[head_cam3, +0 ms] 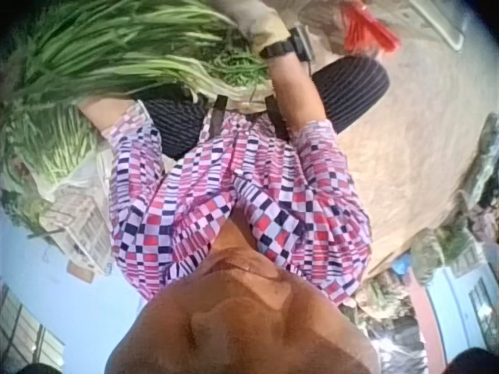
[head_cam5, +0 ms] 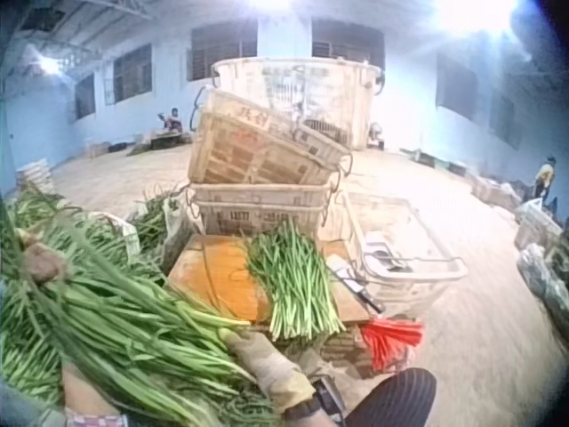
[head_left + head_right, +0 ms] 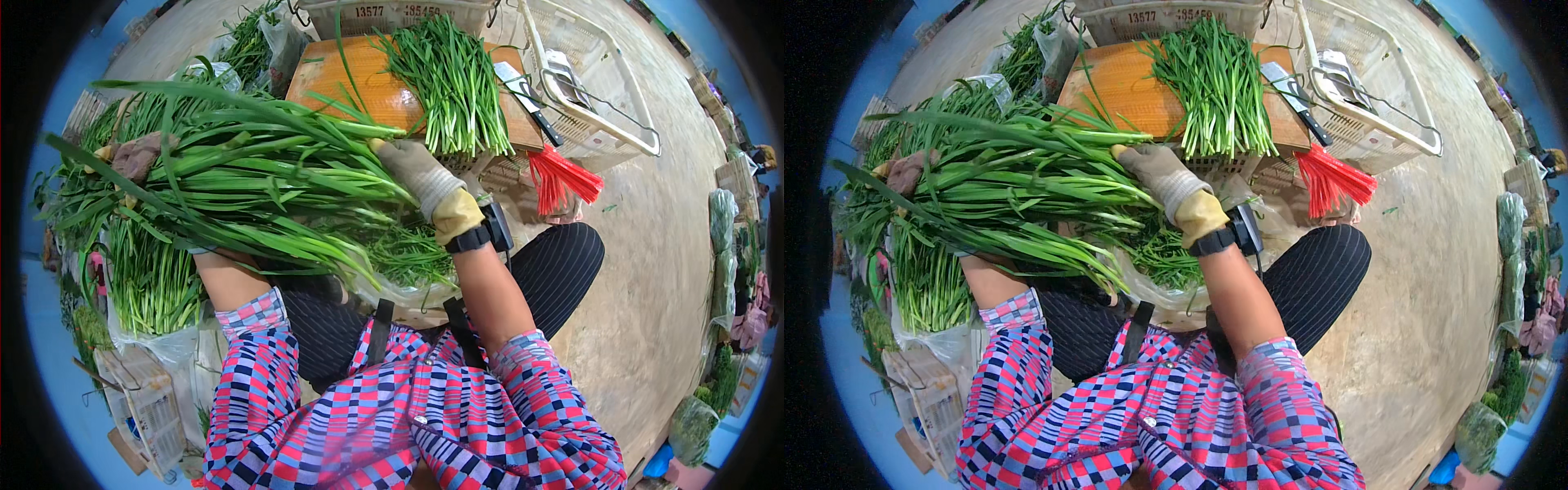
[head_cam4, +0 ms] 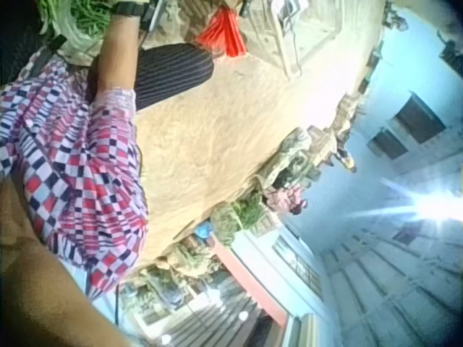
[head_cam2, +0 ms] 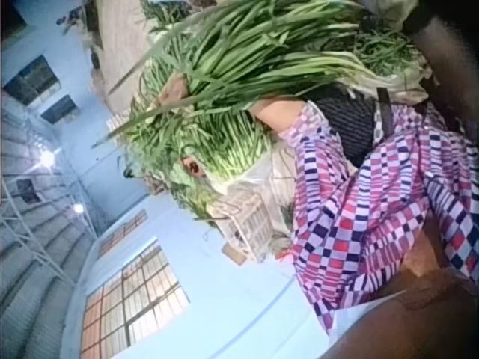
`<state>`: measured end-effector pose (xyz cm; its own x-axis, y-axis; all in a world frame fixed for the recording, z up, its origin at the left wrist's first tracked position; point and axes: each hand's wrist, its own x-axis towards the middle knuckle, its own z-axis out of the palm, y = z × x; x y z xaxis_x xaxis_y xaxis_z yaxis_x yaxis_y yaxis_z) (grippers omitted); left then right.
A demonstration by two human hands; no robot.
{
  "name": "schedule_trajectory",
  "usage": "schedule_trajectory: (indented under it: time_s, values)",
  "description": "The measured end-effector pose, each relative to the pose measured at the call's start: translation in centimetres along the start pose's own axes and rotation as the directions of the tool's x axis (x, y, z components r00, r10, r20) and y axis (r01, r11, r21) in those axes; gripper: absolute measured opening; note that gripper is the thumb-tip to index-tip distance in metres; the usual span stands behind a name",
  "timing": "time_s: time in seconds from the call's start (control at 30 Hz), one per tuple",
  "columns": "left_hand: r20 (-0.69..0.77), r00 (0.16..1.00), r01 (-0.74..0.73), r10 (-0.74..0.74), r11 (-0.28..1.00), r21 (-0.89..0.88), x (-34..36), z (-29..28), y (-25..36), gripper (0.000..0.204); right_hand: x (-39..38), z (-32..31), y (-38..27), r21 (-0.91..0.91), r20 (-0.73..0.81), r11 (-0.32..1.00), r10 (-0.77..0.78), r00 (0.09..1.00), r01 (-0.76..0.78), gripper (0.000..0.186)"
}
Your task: Sorting and bundling green vegetables (chives or scallions) by hand.
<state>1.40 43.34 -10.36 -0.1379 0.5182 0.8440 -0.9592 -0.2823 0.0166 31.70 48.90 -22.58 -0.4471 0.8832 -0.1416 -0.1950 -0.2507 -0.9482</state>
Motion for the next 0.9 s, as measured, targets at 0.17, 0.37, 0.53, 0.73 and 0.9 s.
schedule_trajectory:
  time_s: [0.17, 0.37, 0.53, 0.73, 0.9]
  values:
    - [-0.005, 1.0, 0.0, 0.0, 1.0, 0.019, -0.3, 0.7, 0.3, 0.039, 1.6, 0.1, -1.3, -0.219, -0.094, 0.972, 0.06, 0.994, -0.079, 0.026]
    - [-0.021, 1.0, -0.004, 0.005, 1.0, 0.021, -0.9, 0.9, 0.5, 0.04, -1.4, -3.4, 2.3, -0.874, -0.189, 0.453, 0.016, 0.982, -0.176, 0.04]
    - [-0.035, 0.999, -0.013, 0.015, 0.999, 0.038, -1.2, 0.7, 1.1, 0.04, -4.2, -6.8, 4.1, -0.939, -0.095, 0.314, 0.159, 0.983, -0.142, 0.064]
    - [-0.062, 0.998, -0.016, 0.022, 0.996, 0.088, -0.8, -0.5, 1.9, 0.04, 2.1, -2.3, 1.8, 0.167, -0.013, 0.971, -0.172, 0.985, 0.172, 0.05]
    - [-0.098, 0.995, -0.02, 0.032, 0.991, 0.129, -1.3, -0.5, 2.8, 0.04, 0.9, -3.1, 0.6, 0.38, -0.314, 0.924, 0.097, 0.944, 0.032, 0.014]
